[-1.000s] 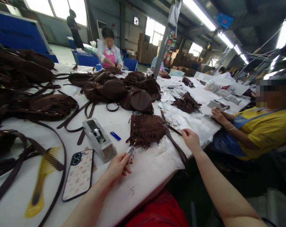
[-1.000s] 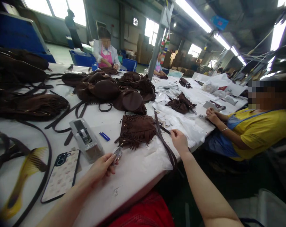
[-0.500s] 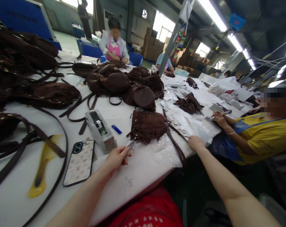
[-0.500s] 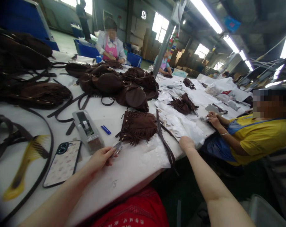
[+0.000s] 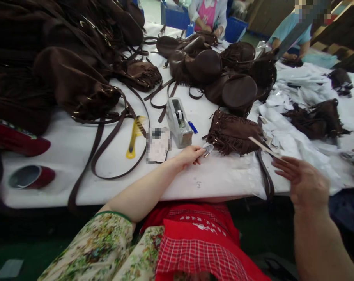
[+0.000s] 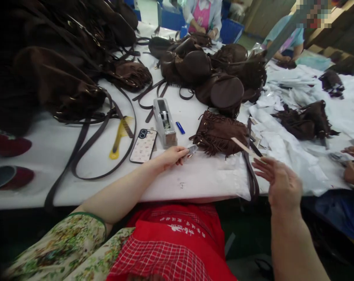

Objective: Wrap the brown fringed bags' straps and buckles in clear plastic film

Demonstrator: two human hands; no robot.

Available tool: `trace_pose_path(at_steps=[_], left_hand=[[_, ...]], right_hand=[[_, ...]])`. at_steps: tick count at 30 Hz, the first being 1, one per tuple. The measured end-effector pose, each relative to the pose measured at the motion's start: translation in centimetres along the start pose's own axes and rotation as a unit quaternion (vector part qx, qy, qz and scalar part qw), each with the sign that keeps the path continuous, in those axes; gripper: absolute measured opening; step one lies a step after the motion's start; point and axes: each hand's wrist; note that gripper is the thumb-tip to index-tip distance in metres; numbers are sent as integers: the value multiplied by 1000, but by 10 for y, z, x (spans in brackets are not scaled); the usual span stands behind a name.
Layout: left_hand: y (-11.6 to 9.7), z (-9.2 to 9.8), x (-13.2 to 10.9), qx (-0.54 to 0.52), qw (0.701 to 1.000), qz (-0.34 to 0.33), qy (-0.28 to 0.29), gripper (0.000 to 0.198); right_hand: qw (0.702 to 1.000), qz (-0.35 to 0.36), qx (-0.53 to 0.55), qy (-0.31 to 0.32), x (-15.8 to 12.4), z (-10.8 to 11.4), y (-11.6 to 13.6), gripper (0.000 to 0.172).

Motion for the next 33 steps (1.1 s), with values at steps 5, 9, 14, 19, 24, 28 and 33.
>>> trace_pose_path(at_steps=[5,9,14,19,24,28,33], left_hand=[[3,3,0,-92,995,28,38,22],[2,7,0,-199,976,54,73,21],[2,7,1,-255,962,78,65,17],[3,3,2,-202,976,45,65,20],[2,4,-2,-83,997,10,4,23],[2,8,-2,-45,999,12,0,25],[3,7,-3,-31,999,0,19,33]], right_hand=[[995,-49,88,-2,-36,-63,-21,31],[985,-119,116,51,-48,-83,-39,39],[981,-145,125,35,-51,-94,-45,41],[964,-196,177,38,-60,-120,-38,38],[876,-356,194,261,-68,-138,-27,39],[869,-360,199,275,-59,-138,-28,47],[930,-249,95,254,-45,-153,-35,45]])
Point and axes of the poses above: each hand's wrist, its own x-axis towards the middle knuckle, its own z-axis out of the back of the hand, y = z × x, and after that the axes turned 14 degrees about x, right-handed
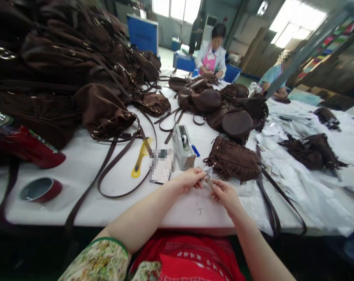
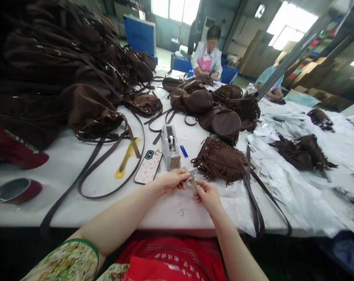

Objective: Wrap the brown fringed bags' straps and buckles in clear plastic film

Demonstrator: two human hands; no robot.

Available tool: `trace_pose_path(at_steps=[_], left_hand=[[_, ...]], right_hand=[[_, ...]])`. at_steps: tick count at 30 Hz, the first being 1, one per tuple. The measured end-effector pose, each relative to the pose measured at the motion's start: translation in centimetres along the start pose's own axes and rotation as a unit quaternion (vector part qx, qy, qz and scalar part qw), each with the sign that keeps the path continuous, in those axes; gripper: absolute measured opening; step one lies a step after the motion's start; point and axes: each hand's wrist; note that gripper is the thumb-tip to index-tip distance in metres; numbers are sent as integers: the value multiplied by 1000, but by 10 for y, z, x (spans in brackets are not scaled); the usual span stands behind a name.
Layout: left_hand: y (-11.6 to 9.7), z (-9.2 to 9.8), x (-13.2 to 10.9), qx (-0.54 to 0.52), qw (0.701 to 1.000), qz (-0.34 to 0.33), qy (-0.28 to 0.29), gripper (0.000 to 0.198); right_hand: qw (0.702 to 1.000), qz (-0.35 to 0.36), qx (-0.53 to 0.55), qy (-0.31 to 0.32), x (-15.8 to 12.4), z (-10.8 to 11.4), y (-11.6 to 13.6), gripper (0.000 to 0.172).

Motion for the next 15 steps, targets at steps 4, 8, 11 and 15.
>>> trace_pose_path(at_steps=[4,8,11,15], left_hand=[[7,0,2,26,998,-30,-50,48],[11,6,7,16,998,-44,-48,52],[7,7,3,39,997,-58,-22,47],[3,9,-1,113,989,-99,11,34]], right_hand=[[980,153,-113,55,5,-2,6,38],[915,247,-255,193,8,7,20,34],[852,325,-368,183,18,9,39,19],[766,404,-450,217,35,3,61,16]])
Point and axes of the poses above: each hand's wrist, its own x-axis towards the middle knuckle, its own z-axis out of the back of the hand, y = z × x, and after that the axes turned 14 degrees about x, right-handed
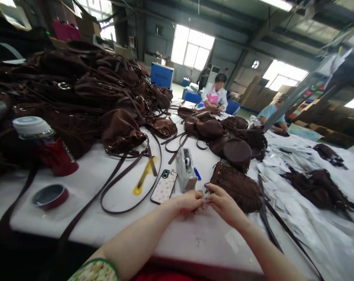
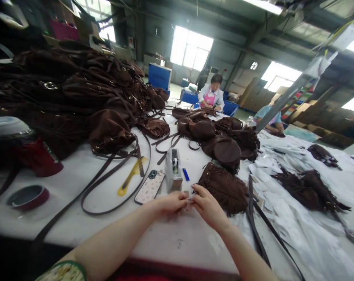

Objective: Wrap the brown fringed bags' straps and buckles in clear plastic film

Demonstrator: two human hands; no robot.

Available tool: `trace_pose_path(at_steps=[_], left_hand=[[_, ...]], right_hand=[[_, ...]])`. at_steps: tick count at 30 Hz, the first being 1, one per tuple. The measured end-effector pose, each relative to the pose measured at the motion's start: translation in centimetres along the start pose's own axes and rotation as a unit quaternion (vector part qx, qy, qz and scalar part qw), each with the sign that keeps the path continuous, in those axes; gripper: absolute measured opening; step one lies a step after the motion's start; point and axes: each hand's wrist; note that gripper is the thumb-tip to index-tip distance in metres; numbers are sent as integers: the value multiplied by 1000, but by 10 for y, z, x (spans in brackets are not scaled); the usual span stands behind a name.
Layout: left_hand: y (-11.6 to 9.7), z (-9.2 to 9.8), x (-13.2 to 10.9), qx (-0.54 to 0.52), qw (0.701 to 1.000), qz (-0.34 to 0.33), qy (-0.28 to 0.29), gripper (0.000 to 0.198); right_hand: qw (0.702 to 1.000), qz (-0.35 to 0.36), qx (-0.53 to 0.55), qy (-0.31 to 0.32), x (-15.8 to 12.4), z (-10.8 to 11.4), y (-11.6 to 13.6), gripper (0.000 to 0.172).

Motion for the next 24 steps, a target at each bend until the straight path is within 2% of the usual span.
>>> trace_pose_path(at_steps=[2,4,9,12,13,16,19,22,24], left_hand=[[3,1,1,49,999,-13,-7,30],[7,0,3,94,995,-10,-24,29],[5,-4,3,159,986,10,-58,35],[-2,-5,1,212,974,-7,-84,30],[-4,-5,1,232,968,-22,-99,34],[-10,-5,-1,302,942,-65,-130,65],[-13,-9,-4,365,921,-66,-121,84],[-14,-13,-4,392,911,-53,-118,90],[-14,-15,-3,402,907,-43,-118,85]], right_hand=[[999,0,-5,54,7,1,-4,15],[997,-23,-5,70,7,-1,-8,14],[994,-82,66,18,-6,-10,-22,17],[987,-96,129,-20,-11,-12,-27,17],[985,-93,140,-31,-11,-12,-28,17],[982,-100,154,-52,-9,-12,-28,14],[971,-143,185,-54,-5,-11,-27,14],[960,-176,215,-41,1,-10,-30,16],[952,-191,239,-15,5,-9,-33,19]])
Point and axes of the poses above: each hand's wrist, its own x-axis towards the middle knuckle, its own z-axis out of the back of the hand, y = z × x, and after that the axes turned 14 degrees about x, right-handed
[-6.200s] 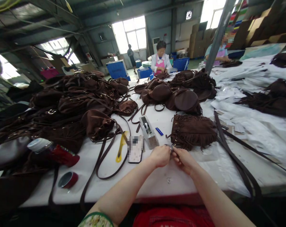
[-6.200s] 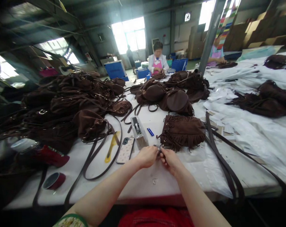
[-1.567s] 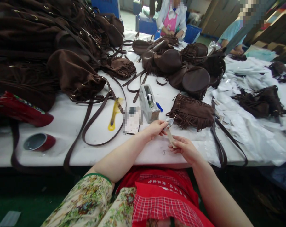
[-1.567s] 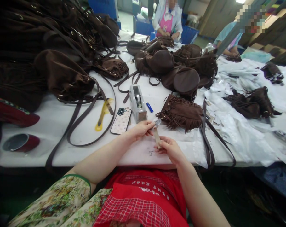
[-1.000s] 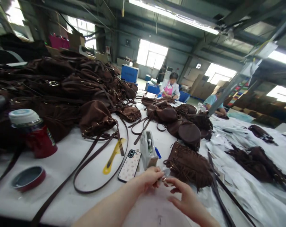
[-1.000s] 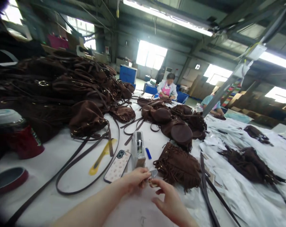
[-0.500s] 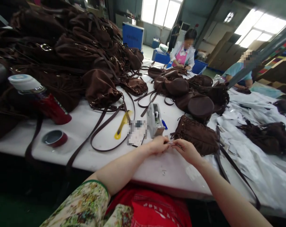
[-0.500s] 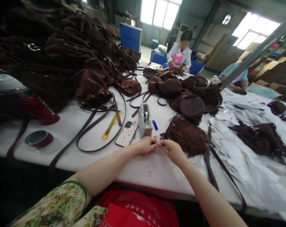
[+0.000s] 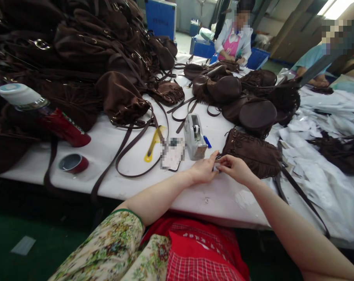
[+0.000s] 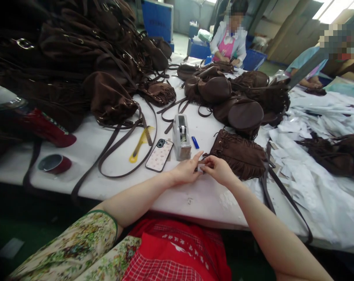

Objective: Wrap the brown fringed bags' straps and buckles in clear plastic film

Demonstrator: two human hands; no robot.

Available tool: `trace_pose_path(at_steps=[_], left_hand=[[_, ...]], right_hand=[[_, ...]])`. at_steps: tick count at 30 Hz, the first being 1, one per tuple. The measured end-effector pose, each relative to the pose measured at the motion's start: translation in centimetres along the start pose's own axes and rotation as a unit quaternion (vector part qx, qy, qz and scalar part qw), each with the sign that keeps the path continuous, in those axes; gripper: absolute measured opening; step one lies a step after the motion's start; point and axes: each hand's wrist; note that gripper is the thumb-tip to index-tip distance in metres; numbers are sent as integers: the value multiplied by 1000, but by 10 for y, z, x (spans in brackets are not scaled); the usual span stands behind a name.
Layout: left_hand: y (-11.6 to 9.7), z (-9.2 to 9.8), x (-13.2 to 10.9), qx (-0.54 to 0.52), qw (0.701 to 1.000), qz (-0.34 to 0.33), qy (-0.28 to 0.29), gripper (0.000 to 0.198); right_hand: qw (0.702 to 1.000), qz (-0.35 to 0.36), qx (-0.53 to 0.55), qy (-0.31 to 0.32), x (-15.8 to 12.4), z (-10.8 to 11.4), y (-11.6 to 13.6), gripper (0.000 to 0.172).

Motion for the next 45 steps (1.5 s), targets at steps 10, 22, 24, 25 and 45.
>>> trace_pose_path(at_steps=[10,22,24,25,45], left_hand=[[11,-3,6,-109,993,-8,33,31],[13,-6,4,-339,930,65,127,18],[15,-9,6,-408,898,93,136,16],[17,-9,7,-437,882,103,140,14],[11,-13,11,-557,801,162,151,23]], right_hand=[[999,39,-33,10,4,2,7,22],[938,94,-302,140,16,7,38,12],[914,149,-358,118,7,3,35,17],[905,172,-374,111,1,1,31,21],[944,215,-249,-23,-31,-3,15,34]])
Point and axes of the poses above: each hand's wrist, its own x-axis towards the middle knuckle, its own z-axis out of the back of the hand, y = z × x, and after that the axes turned 14 degrees about x, right-handed
